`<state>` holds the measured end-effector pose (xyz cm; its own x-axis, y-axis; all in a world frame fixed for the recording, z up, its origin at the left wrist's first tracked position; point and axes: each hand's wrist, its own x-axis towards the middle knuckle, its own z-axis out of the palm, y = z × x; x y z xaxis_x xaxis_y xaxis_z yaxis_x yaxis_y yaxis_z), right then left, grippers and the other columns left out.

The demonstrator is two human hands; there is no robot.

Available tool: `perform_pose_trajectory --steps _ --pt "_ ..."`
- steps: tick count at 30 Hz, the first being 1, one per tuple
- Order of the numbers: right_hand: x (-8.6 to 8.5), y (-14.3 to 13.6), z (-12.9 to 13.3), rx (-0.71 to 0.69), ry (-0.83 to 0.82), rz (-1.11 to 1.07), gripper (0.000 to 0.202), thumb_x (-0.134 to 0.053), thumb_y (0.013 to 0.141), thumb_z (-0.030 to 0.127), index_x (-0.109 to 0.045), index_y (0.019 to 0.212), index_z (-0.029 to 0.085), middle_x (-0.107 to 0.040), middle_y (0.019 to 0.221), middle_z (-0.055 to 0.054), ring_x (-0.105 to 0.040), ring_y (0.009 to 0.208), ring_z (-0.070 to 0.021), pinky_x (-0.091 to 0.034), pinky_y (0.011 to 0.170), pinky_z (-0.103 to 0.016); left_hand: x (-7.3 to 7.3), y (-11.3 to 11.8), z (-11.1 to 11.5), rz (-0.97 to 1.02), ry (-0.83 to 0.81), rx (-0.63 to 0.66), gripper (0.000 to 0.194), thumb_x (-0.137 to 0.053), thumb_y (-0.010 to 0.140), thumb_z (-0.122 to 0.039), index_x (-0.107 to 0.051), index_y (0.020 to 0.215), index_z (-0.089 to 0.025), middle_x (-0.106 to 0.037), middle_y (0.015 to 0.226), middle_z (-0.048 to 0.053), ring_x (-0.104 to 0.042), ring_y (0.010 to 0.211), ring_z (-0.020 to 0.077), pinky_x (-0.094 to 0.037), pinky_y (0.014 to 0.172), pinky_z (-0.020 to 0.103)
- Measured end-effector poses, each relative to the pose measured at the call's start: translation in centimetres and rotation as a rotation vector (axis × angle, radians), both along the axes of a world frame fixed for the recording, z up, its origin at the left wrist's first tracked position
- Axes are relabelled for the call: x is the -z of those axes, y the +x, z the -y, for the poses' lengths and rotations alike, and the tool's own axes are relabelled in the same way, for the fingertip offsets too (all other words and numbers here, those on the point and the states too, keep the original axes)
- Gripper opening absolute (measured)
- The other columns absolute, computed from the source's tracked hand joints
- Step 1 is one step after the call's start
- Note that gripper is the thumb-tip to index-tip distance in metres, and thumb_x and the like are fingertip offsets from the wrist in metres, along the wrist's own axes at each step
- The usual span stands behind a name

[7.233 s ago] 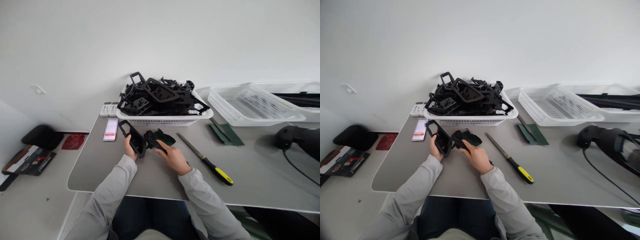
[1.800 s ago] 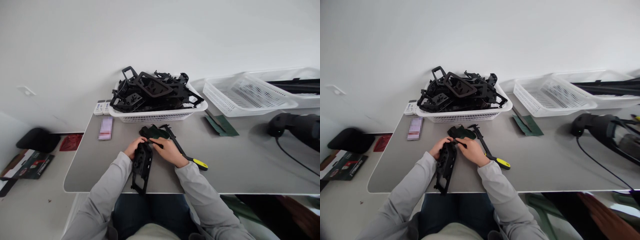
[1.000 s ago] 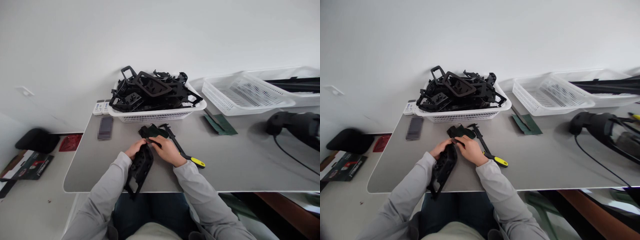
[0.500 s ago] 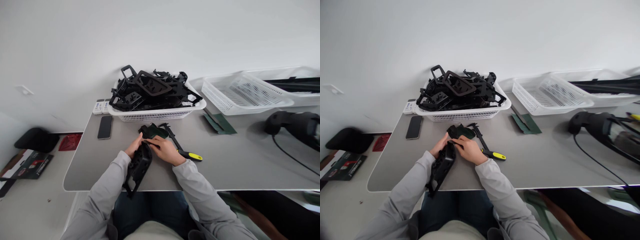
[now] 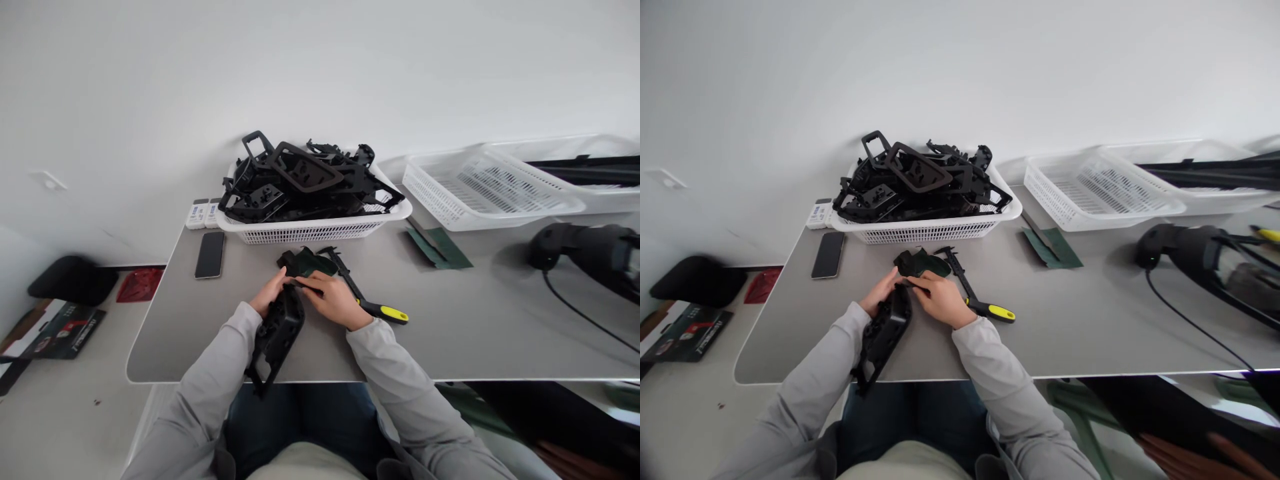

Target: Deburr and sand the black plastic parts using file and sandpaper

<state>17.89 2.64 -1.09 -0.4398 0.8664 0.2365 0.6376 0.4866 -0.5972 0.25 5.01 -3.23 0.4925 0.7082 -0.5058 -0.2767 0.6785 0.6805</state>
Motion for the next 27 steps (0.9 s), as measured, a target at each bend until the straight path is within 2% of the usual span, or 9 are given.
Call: perform_pose_trajectory --steps 3,6,11,16,21,27 --pt "-0.1 0.0 0.0 -0.04 -0.006 -0.008 0.036 -0.049 0.087 0.02 -0.062 0.12 0.028 -0.065 0.096 -0.005 -0.062 0.081 -0.0172 -0.048 0.073 -0.029 0.1 0.0 -0.1 -0.033 0.002 -0.005 0.052 -0.046 0.081 -0.06 -0.068 0.093 -0.015 -0.06 0.056 0.001 -0.051 0.046 0.0121 -0.037 0.052 0.026" --pt "0.0 0.1 -0.1 0.013 -0.021 0.029 0.035 -0.049 0.086 0.02 -0.064 0.118 0.025 -0.065 0.095 -0.006 -0.062 0.08 -0.0182 -0.048 0.073 -0.03 0.1 0.0 -0.1 -0.072 0.026 -0.022 0.047 -0.048 0.08 -0.059 -0.068 0.086 -0.016 -0.061 0.058 0.003 -0.052 0.049 0.0129 -0.038 0.055 0.027" --pt "0.5 0.3 -0.4 0.091 0.007 -0.02 0.033 -0.047 0.088 0.022 -0.064 0.116 0.02 -0.065 0.092 -0.008 -0.062 0.08 -0.0193 -0.048 0.074 -0.032 0.1 -0.2 0.0 -0.217 0.124 -0.02 0.025 -0.055 0.074 -0.038 -0.068 0.08 -0.017 -0.056 0.056 0.0 -0.048 0.052 0.0128 -0.037 0.058 0.027" --pt "0.7 0.3 -0.5 0.12 0.015 -0.036 0.033 -0.047 0.088 0.024 -0.064 0.116 0.018 -0.064 0.091 -0.008 -0.062 0.08 -0.0192 -0.048 0.074 -0.032 -0.8 -0.3 0.4 -0.32 0.291 0.0 0.019 -0.058 0.065 -0.029 -0.065 0.078 -0.017 -0.052 0.056 -0.005 -0.042 0.05 0.0094 -0.03 0.051 0.023" --pt "1.0 0.3 -0.6 0.125 0.016 -0.036 0.033 -0.048 0.087 0.022 -0.064 0.115 0.018 -0.065 0.092 -0.008 -0.062 0.081 -0.019 -0.048 0.075 -0.031 -1.1 0.0 0.4 -0.289 0.246 -0.007 0.015 -0.065 0.061 -0.028 -0.062 0.069 -0.017 -0.048 0.05 -0.006 -0.042 0.046 0.0082 -0.029 0.049 0.022" --pt "0.9 0.5 -0.8 0.175 0.02 -0.021 0.032 -0.048 0.087 0.022 -0.065 0.114 0.022 -0.066 0.092 -0.007 -0.063 0.084 -0.0195 -0.049 0.075 -0.031 -0.3 0.2 0.3 -0.022 0.056 -0.106 0.027 -0.065 0.071 -0.041 -0.066 0.078 -0.014 -0.064 0.066 0.002 -0.057 0.062 0.0137 -0.042 0.064 0.026"
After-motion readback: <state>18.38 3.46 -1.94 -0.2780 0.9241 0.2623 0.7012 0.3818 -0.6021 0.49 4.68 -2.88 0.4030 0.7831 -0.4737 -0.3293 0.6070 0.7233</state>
